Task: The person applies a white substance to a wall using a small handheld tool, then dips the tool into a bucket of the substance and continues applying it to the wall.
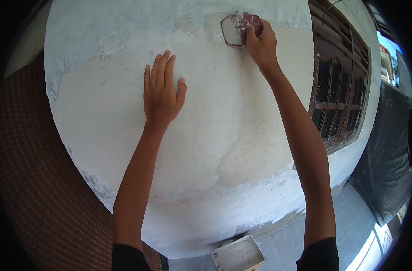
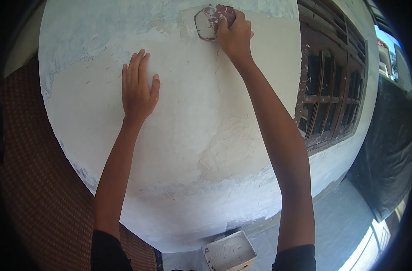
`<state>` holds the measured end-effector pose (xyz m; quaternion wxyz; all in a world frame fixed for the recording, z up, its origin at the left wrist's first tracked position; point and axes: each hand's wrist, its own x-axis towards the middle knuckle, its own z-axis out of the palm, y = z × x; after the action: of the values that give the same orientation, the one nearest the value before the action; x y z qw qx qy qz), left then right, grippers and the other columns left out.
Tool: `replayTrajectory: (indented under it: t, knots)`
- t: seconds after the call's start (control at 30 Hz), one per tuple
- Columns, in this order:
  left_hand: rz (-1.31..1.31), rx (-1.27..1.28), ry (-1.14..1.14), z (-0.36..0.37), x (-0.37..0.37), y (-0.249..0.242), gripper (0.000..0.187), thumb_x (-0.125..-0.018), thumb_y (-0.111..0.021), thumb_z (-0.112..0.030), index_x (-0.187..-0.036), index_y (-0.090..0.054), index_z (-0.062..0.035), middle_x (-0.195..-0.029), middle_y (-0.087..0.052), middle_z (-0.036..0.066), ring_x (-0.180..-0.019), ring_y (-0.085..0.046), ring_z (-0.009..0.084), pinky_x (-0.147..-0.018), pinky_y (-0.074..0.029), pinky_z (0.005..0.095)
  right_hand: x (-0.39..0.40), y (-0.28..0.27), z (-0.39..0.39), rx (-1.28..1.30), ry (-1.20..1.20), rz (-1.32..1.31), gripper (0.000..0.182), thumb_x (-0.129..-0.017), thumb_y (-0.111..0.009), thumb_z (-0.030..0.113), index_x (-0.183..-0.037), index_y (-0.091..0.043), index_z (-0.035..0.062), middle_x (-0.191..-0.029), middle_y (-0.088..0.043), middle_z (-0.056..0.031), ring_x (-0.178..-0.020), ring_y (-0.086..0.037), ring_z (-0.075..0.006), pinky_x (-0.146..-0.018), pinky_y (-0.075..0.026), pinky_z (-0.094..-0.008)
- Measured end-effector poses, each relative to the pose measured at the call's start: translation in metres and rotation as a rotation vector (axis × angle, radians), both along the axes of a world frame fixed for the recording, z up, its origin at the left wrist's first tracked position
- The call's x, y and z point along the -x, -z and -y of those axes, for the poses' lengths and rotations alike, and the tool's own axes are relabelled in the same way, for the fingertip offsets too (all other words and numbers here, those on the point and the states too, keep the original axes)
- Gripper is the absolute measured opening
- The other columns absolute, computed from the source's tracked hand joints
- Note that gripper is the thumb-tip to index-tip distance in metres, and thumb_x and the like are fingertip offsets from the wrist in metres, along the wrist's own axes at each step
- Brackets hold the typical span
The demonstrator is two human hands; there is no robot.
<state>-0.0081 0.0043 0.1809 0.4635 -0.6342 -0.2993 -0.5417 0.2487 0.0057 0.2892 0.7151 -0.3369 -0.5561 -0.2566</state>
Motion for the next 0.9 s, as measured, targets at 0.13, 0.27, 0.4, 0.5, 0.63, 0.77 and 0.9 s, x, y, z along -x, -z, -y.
replayTrajectory:
  t: [0.13, 0.27, 0.4, 0.5, 0.63, 0.77, 0.9]
  knots:
    - [0.004, -0.011, -0.002, 0.000, -0.001, 0.000, 0.056, -0.093, -0.055, -0.016, -0.146, -0.040, -0.0052, -0.153, -0.039, 0.010, -0.145, -0.034, 0.0297, -0.119, -0.024, 0.0524, -0.020, -0.019, 0.000, 0.004, -0.329, -0.343, 0.044, -0.098, -0.059, 0.021, -0.131, -0.050, -0.0072, -0.116, -0.064, -0.0163, -0.103, -0.065, -0.0188, -0.087, -0.053, -0.0305]
    - [0.012, 0.007, 0.007, 0.001, -0.001, 0.000, 0.056, -0.093, -0.054, -0.016, -0.146, -0.040, -0.0052, -0.153, -0.040, 0.010, -0.145, -0.034, 0.0296, -0.119, -0.023, 0.0526, 0.012, 0.004, 0.006, 0.023, -0.079, 0.147, 0.046, -0.097, -0.061, 0.024, -0.132, -0.052, -0.0042, -0.121, -0.065, -0.0167, -0.109, -0.063, -0.0225, -0.097, -0.048, -0.0335]
    - [0.008, 0.004, -0.005, 0.000, -0.001, 0.001, 0.056, -0.093, -0.054, -0.017, -0.146, -0.040, -0.0052, -0.153, -0.039, 0.010, -0.145, -0.034, 0.0295, -0.119, -0.023, 0.0528, -0.013, -0.017, -0.004, 0.038, -0.199, -0.238, 0.048, -0.096, -0.060, 0.022, -0.133, -0.051, -0.0072, -0.116, -0.066, -0.0157, -0.102, -0.066, -0.0207, -0.086, -0.053, -0.0315]
    - [0.012, -0.002, -0.010, -0.001, 0.000, 0.001, 0.056, -0.093, -0.054, -0.017, -0.146, -0.040, -0.0054, -0.154, -0.039, 0.010, -0.145, -0.034, 0.0295, -0.119, -0.023, 0.0527, -0.013, -0.014, -0.004, -0.030, -0.419, -0.259, 0.047, -0.097, -0.059, 0.021, -0.133, -0.050, -0.0078, -0.115, -0.066, -0.0143, -0.097, -0.066, -0.0185, -0.081, -0.053, -0.0293]
    - [0.013, 0.005, -0.005, 0.001, -0.001, 0.000, 0.057, -0.093, -0.054, -0.017, -0.147, -0.039, -0.0059, -0.154, -0.039, 0.010, -0.145, -0.034, 0.0296, -0.120, -0.023, 0.0523, 0.007, 0.008, 0.000, -0.002, -0.145, 0.064, 0.048, -0.093, -0.059, 0.025, -0.131, -0.053, -0.0046, -0.117, -0.063, -0.0241, -0.104, -0.064, -0.0343, -0.102, -0.041, -0.0413]
    - [0.012, 0.008, -0.010, 0.001, 0.000, -0.001, 0.057, -0.093, -0.054, -0.016, -0.147, -0.039, -0.0061, -0.154, -0.039, 0.010, -0.145, -0.033, 0.0296, -0.120, -0.023, 0.0521, -0.016, -0.009, 0.012, 0.014, -0.441, -0.398, 0.042, -0.095, -0.058, 0.022, -0.126, -0.054, -0.0064, -0.116, -0.065, -0.0215, -0.103, -0.065, -0.0293, -0.097, -0.046, -0.0401]
    - [0.013, -0.001, 0.003, 0.001, -0.001, 0.000, 0.057, -0.093, -0.054, -0.016, -0.147, -0.039, -0.0060, -0.153, -0.039, 0.010, -0.145, -0.033, 0.0295, -0.120, -0.023, 0.0519, -0.004, 0.005, 0.003, -0.010, -0.274, -0.043, 0.046, -0.095, -0.059, 0.023, -0.129, -0.052, -0.0074, -0.117, -0.065, -0.0224, -0.107, -0.063, -0.0298, -0.096, -0.047, -0.0412]
